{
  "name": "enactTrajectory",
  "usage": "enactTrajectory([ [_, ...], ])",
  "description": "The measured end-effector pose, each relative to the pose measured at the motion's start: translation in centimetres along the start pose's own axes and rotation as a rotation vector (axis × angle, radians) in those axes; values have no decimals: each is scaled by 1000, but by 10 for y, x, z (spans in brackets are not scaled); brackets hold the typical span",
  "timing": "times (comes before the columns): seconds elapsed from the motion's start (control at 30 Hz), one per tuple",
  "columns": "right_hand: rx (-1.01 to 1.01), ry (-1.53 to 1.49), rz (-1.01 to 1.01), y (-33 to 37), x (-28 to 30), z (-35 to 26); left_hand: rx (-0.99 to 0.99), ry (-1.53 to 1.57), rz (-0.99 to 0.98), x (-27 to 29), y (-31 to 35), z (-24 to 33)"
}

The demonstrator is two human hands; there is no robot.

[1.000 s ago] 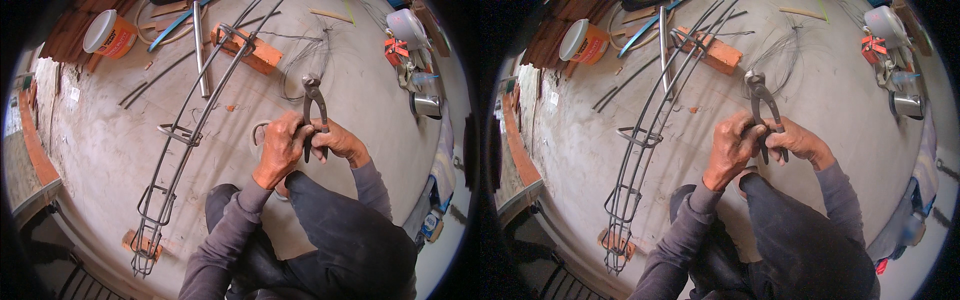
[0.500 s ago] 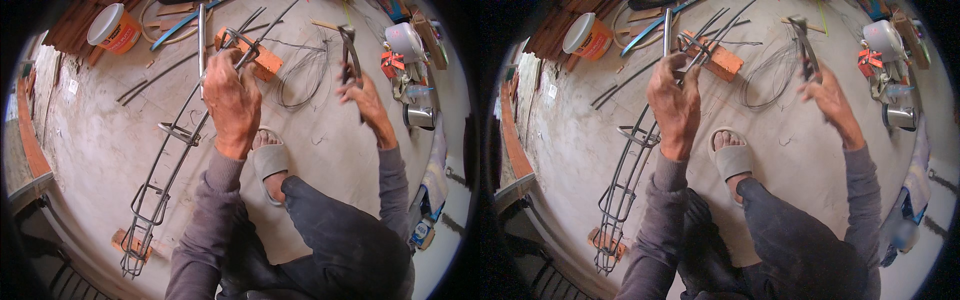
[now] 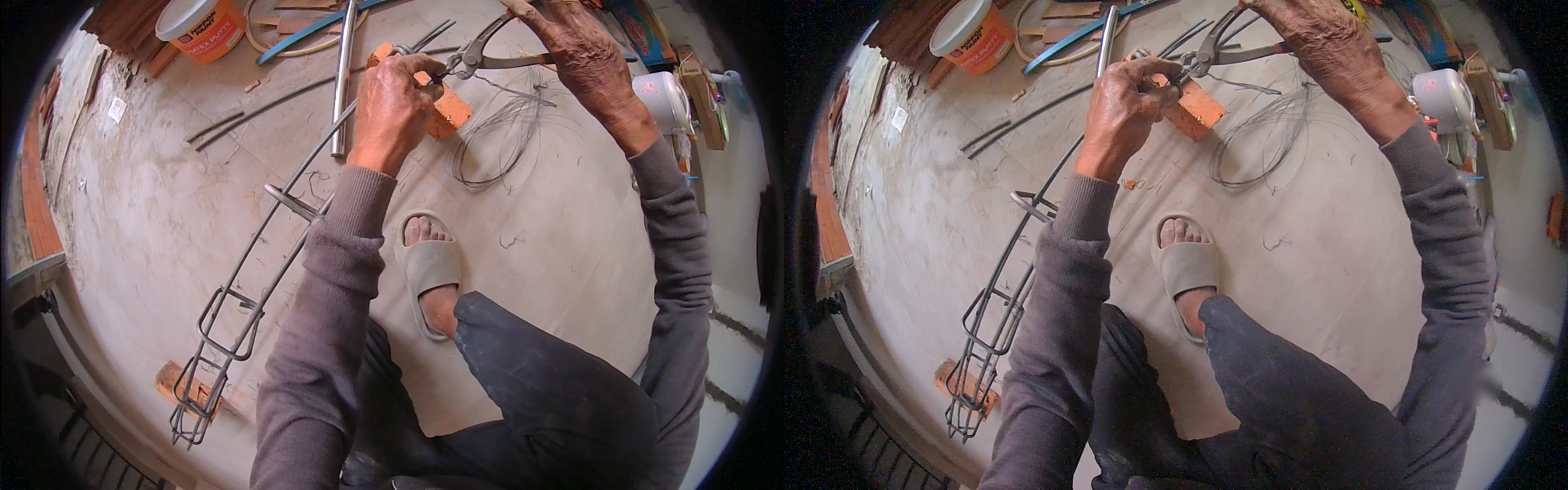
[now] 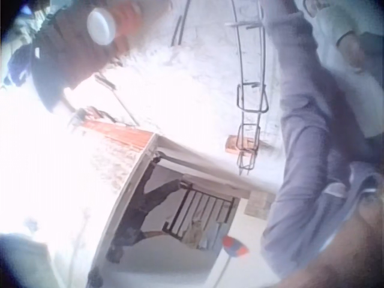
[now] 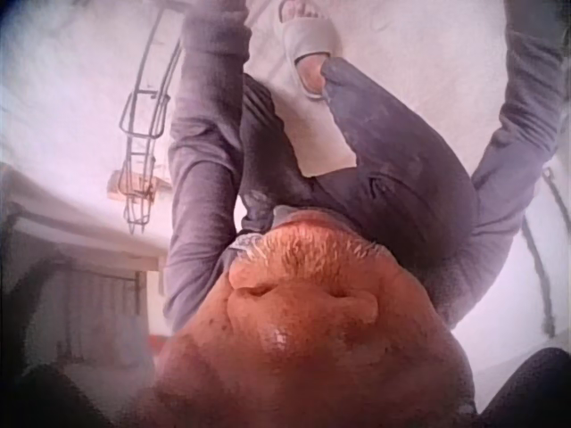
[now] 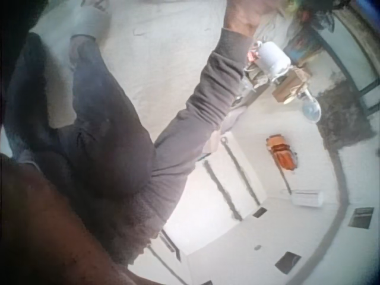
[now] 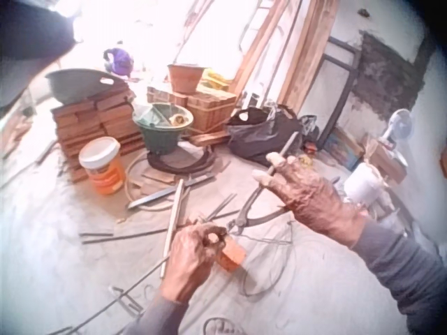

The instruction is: The person sits on the floor and assembles a metal frame by bending and twisting wire around the structure. They use pliers to secure the wire at various points along the frame.

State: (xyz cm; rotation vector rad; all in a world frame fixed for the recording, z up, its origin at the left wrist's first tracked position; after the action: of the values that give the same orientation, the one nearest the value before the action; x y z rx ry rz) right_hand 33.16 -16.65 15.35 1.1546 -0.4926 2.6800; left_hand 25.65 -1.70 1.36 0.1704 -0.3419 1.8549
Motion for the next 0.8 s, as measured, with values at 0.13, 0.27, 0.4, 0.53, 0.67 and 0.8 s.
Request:
enactTrajectory([
  [0.13,43,-13,16,-6,1,-8,27,-5,9,0,1,-4],
  [0.27,41,-7,43,-5,2,-8,-1,2,58,-1,3,-3],
  [0.4,26,-2,26,-5,2,-14,-87,-13,95,0,3,-4],
  [0.53,21,13,75,-4,6,-14,-78,-58,81,2,5,3],
  [0.67,30,26,87,-4,9,-16,-85,-102,90,0,6,2],
  [0.8,35,47,83,-3,10,-16,-66,-113,78,0,7,6],
])
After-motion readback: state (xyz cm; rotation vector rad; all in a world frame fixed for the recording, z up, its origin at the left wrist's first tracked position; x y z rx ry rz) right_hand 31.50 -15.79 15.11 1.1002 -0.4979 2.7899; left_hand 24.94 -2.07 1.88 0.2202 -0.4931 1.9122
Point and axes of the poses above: each hand's wrist, its own y-axis away from the middle knuckle, its own x-axis out of the back of the hand, z = x × y, the point moved 7 cm from there along -y, towards the middle knuckle, and after that the axes turned 4 degrees about y, right-handed, at the moved point
